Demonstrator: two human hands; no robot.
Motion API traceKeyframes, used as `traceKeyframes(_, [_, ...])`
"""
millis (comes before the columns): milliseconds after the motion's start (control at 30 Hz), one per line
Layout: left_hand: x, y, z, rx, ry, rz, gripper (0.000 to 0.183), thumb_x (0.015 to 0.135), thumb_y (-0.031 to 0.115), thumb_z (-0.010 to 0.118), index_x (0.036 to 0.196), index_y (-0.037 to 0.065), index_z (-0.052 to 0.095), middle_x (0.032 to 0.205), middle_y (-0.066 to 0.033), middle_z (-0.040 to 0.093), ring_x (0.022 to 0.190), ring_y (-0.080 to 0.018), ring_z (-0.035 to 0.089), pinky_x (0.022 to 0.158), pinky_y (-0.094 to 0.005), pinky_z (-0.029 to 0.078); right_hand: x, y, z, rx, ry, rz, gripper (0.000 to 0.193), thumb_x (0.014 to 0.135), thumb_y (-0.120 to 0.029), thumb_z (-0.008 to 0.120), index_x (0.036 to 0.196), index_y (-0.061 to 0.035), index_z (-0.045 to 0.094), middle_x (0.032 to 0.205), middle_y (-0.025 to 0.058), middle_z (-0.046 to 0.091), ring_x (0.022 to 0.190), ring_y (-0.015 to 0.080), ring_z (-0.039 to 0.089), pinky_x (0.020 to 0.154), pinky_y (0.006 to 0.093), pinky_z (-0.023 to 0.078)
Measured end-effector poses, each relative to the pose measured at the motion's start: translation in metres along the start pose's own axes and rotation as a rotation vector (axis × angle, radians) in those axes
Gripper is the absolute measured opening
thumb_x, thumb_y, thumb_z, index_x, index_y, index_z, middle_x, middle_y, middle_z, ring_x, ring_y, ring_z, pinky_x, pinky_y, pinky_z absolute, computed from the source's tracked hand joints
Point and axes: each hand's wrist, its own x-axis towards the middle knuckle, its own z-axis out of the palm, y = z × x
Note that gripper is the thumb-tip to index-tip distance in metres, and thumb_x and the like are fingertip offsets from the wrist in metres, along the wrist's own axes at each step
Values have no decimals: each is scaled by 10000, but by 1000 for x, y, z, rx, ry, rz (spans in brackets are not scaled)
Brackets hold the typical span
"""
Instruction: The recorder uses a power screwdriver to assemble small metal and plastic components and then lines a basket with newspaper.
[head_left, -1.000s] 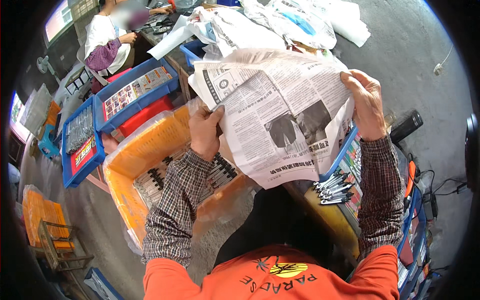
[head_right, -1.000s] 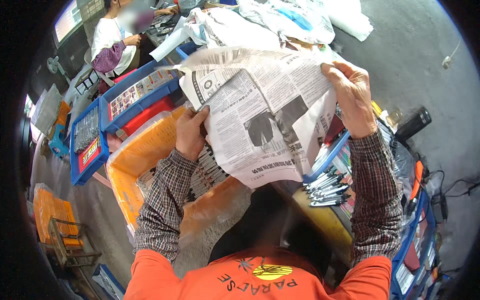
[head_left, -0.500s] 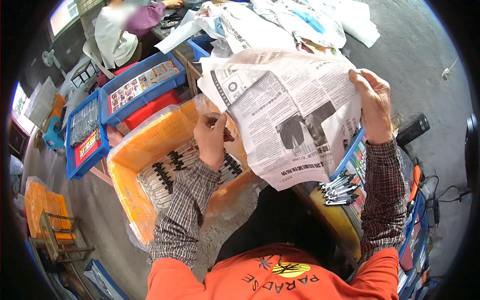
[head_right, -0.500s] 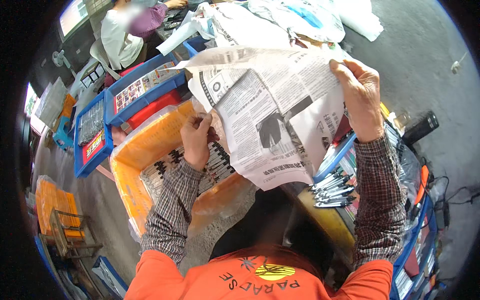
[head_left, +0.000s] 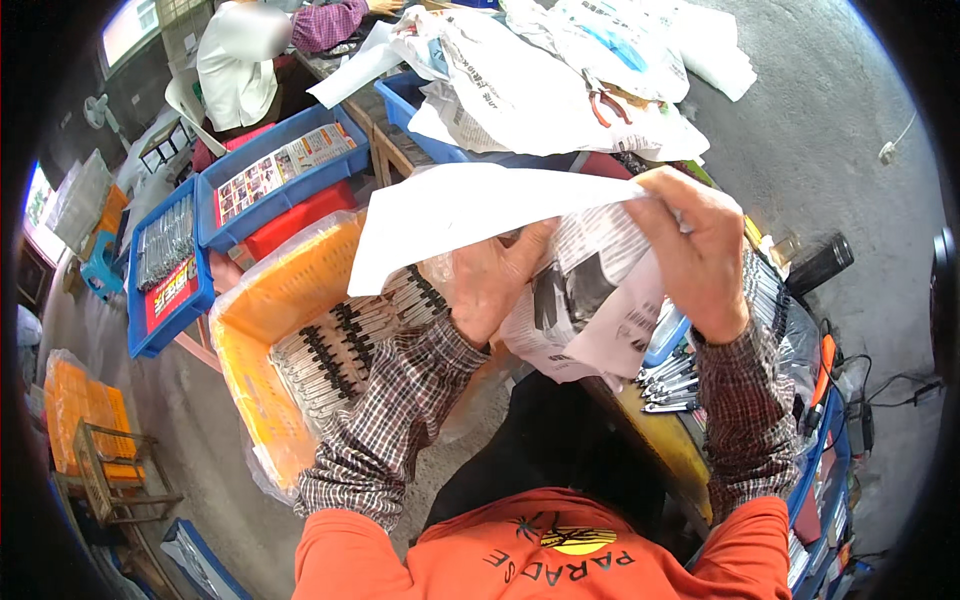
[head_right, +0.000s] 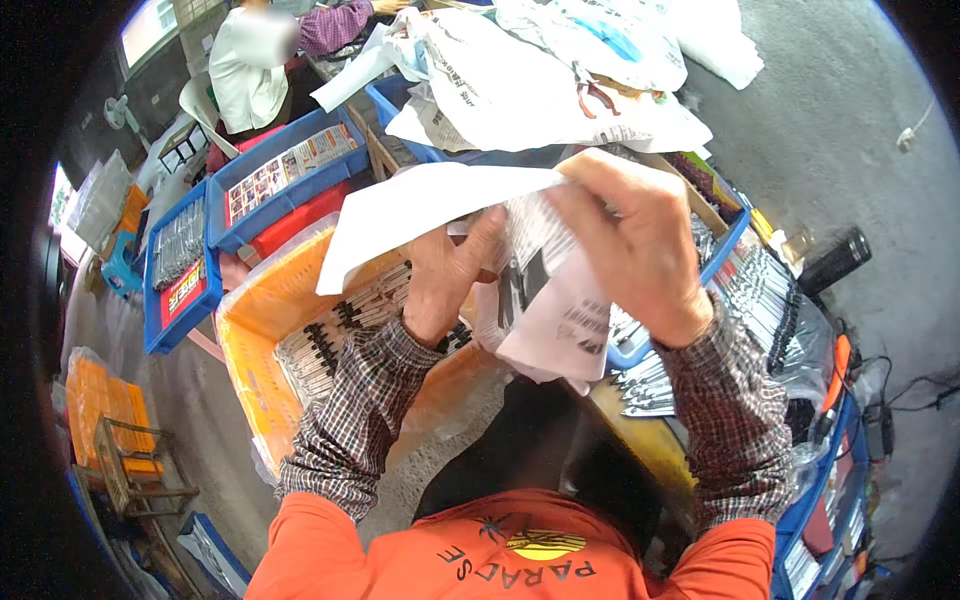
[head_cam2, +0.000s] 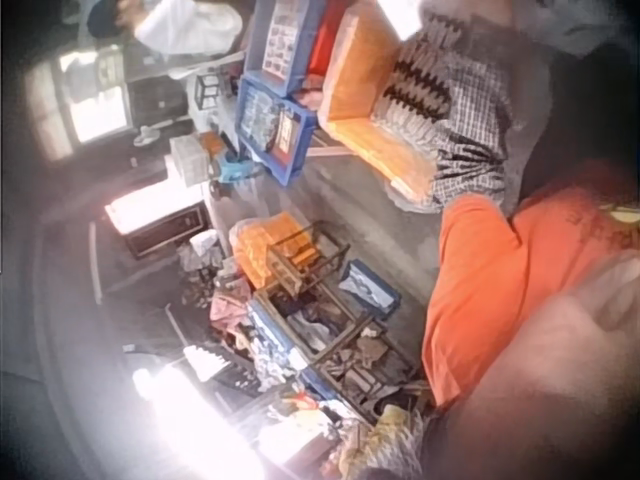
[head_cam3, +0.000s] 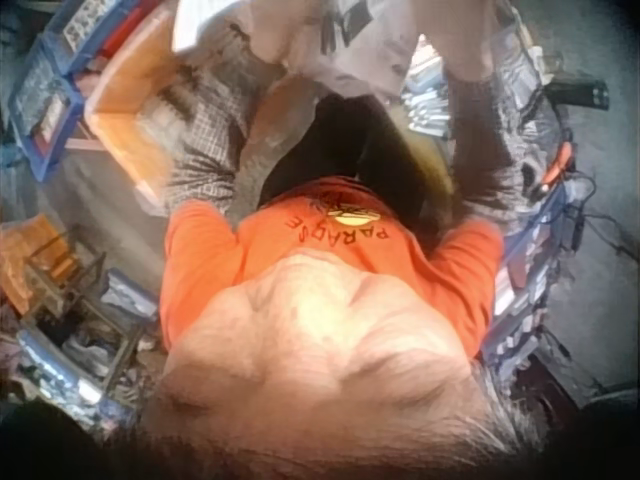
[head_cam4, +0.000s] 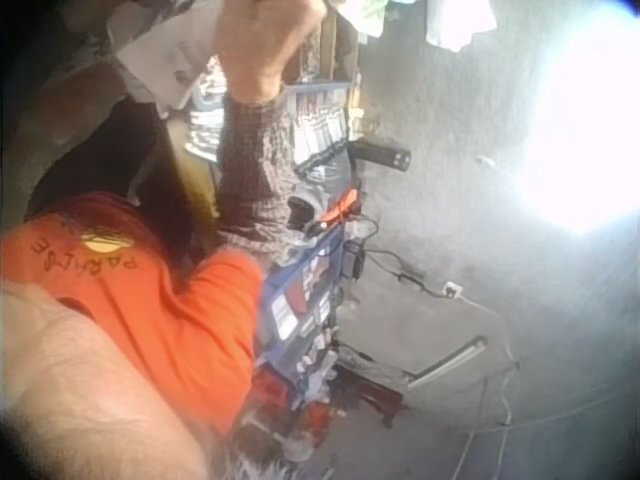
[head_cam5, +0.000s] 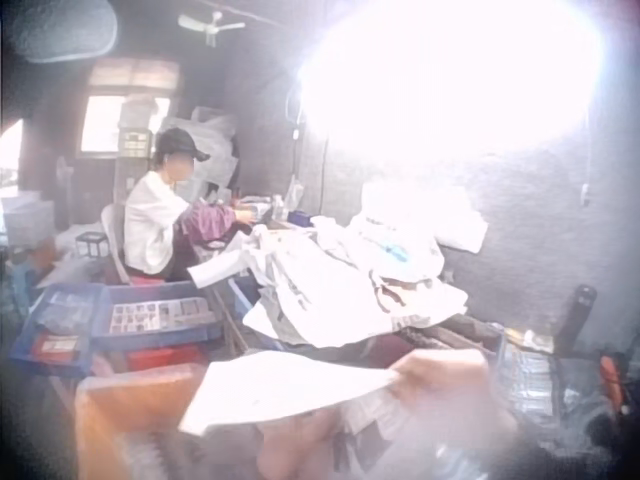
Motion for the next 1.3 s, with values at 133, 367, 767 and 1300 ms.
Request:
traceKeyframes(133, [-9,6,-6,68,-167,15,284,833,234,602,1012,13,603,917,-103,621,813,-192,583,723,-279,460,-5,-12,8,22,-34,-81,98,778,-34,593,852,30,584,648,115,535,558,175,517,537,247,421])
traceKeyframes(367, [-13,-9,-5,218,-46,-37,243,740,114,609,955,1,608,856,-119,618,756,-234,586,671,-295,466,-8,-9,16,98,-88,-135,101,771,-34,600,840,36,578,675,130,548,571,206,538,541,280,432])
traceKeyframes(767, [-41,-43,-76,24,161,-182,183,692,-41,491,848,-93,570,671,-65,580,586,-106,512,545,-243,437,0,49,-12,88,253,229,145,820,-102,607,843,40,626,680,9,589,600,46,494,535,193,402])
traceKeyframes(1300, [-69,-81,-118,-549,428,-550,276,782,-18,374,1019,-70,506,995,-95,569,866,-160,551,782,-277,441,0,122,-21,547,202,501,222,816,-143,627,916,55,629,757,48,630,592,56,538,523,184,421])
